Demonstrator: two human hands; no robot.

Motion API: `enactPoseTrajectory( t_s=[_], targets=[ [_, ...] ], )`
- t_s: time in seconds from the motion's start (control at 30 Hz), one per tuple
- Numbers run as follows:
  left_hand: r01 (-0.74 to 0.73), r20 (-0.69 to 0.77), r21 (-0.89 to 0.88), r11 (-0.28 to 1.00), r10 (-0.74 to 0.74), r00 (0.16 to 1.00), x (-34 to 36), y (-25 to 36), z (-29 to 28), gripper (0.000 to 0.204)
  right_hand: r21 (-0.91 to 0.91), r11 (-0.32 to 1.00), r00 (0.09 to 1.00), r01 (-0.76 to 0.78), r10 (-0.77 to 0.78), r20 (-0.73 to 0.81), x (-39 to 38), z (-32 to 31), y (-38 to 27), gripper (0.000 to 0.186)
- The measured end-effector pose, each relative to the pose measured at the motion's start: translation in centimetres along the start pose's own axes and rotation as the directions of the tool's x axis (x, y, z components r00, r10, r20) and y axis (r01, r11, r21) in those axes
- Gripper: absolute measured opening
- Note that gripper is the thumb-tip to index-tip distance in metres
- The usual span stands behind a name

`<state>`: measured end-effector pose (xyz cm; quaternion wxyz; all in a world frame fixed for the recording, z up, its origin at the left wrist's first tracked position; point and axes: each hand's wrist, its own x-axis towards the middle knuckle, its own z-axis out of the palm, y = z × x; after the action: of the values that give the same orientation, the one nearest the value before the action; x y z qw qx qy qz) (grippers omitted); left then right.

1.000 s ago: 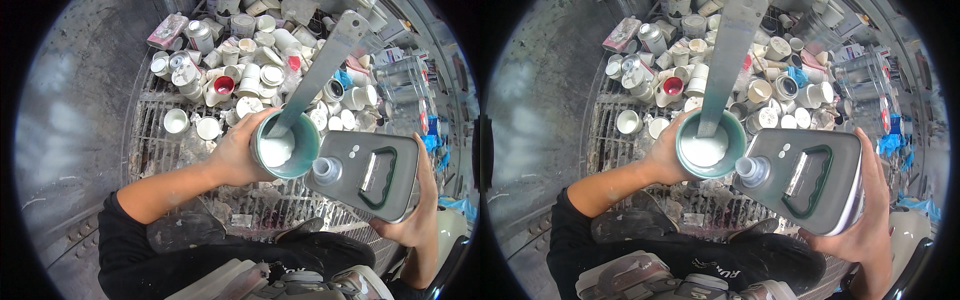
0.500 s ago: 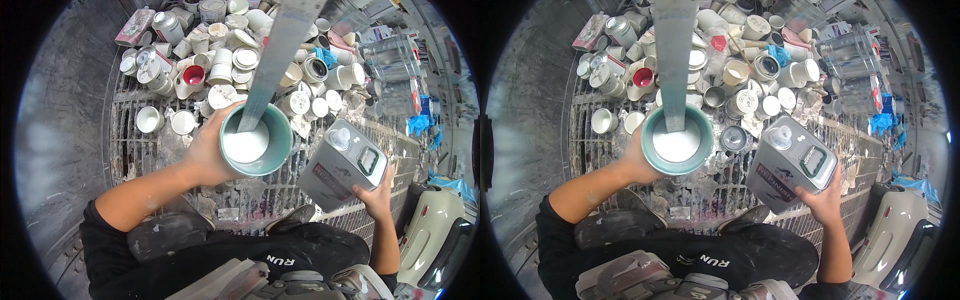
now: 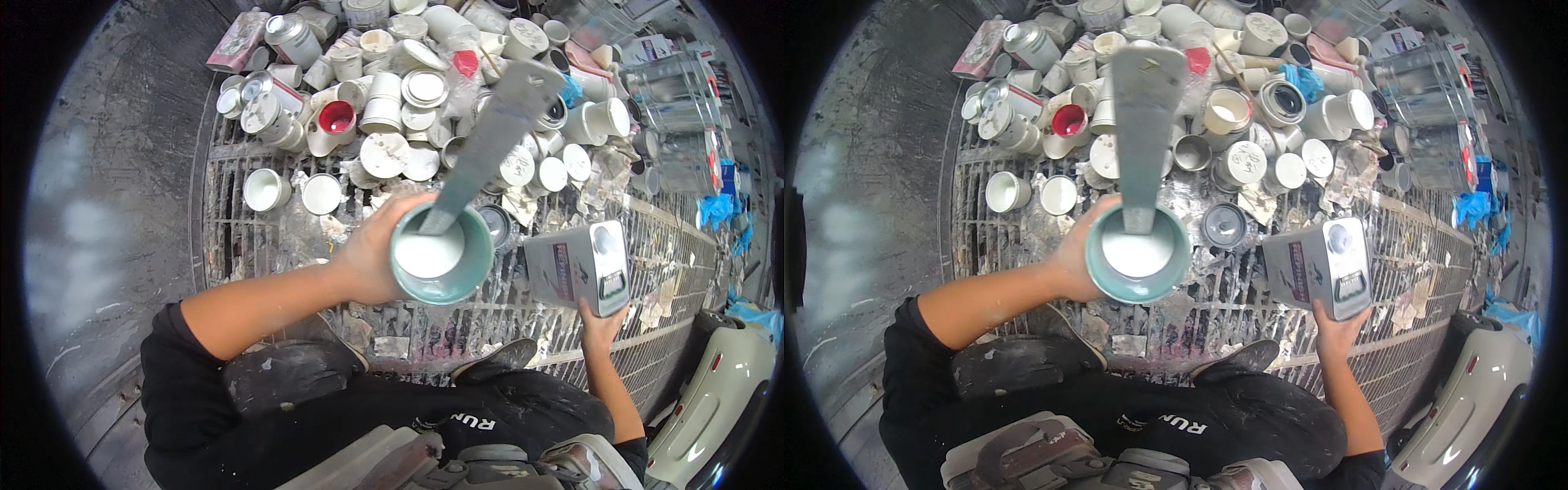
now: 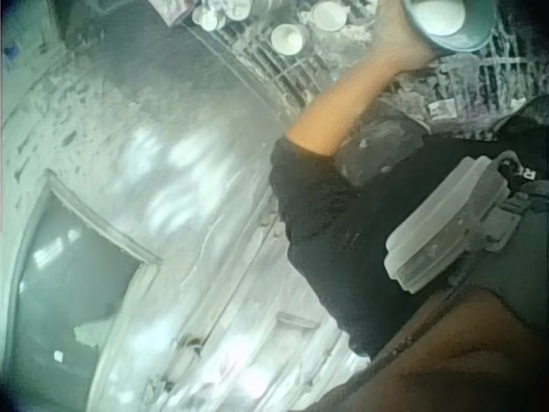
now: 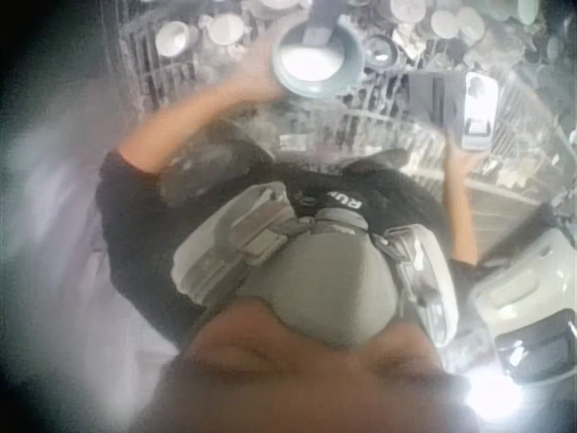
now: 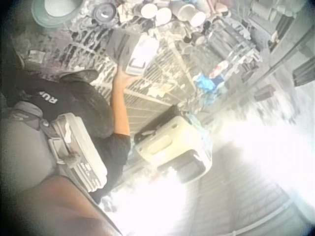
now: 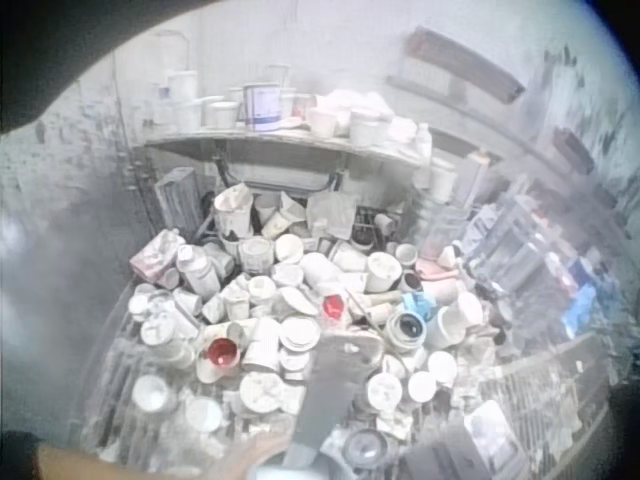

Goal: The person opens a white paint can, pours a clear liquid from a metal can into it, and stirs the mixture with a flat metal tool. The person repeats the pouring and stirring steps multiple times to blend the contents.

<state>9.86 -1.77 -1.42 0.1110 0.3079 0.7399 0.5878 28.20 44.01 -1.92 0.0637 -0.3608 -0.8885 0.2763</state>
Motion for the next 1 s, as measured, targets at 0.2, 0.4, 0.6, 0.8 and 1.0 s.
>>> enactPoseTrajectory(
  t_s=[0.2, 0.4, 0.6, 0.8, 1.0],
  targets=[
    [0.048, 0.041, -0.023, 0.999, -0.047, 0.998, 0.2, -0.3, 0.8, 0.116, 0.159, 0.979, 0.964, -0.125, 0.082, 0.252, -1.7, -4.9, 1.1, 0.121],
    [0.026, 0.043, -0.023, 0.999, -0.025, 0.999, 0.1, 0.0, 2.1, 0.115, -0.048, 0.926, 0.834, 0.375, -0.314, 0.453, 0.4, -7.5, -13.7, 0.097],
    [0.023, 0.135, -0.01, 1.0, -0.021, 0.991, 0.1, 0.2, 3.4, 0.109, 0.156, 0.843, 0.495, 0.515, -0.441, 0.749, 0.5, -0.4, -28.9, 0.073],
    [0.097, 0.12, -0.051, 0.994, -0.091, 0.989, -0.1, 0.2, 3.0, 0.11, 0.267, 0.708, 0.411, 0.653, -0.628, 0.66, -2.6, -0.1, -31.6, 0.018],
    [0.087, 0.108, -0.068, 0.994, -0.08, 0.991, 0.0, -0.2, 2.8, 0.113, 0.292, 0.723, 0.478, 0.625, -0.651, 0.589, -7.0, -2.3, -29.0, 0.018]
  ],
)
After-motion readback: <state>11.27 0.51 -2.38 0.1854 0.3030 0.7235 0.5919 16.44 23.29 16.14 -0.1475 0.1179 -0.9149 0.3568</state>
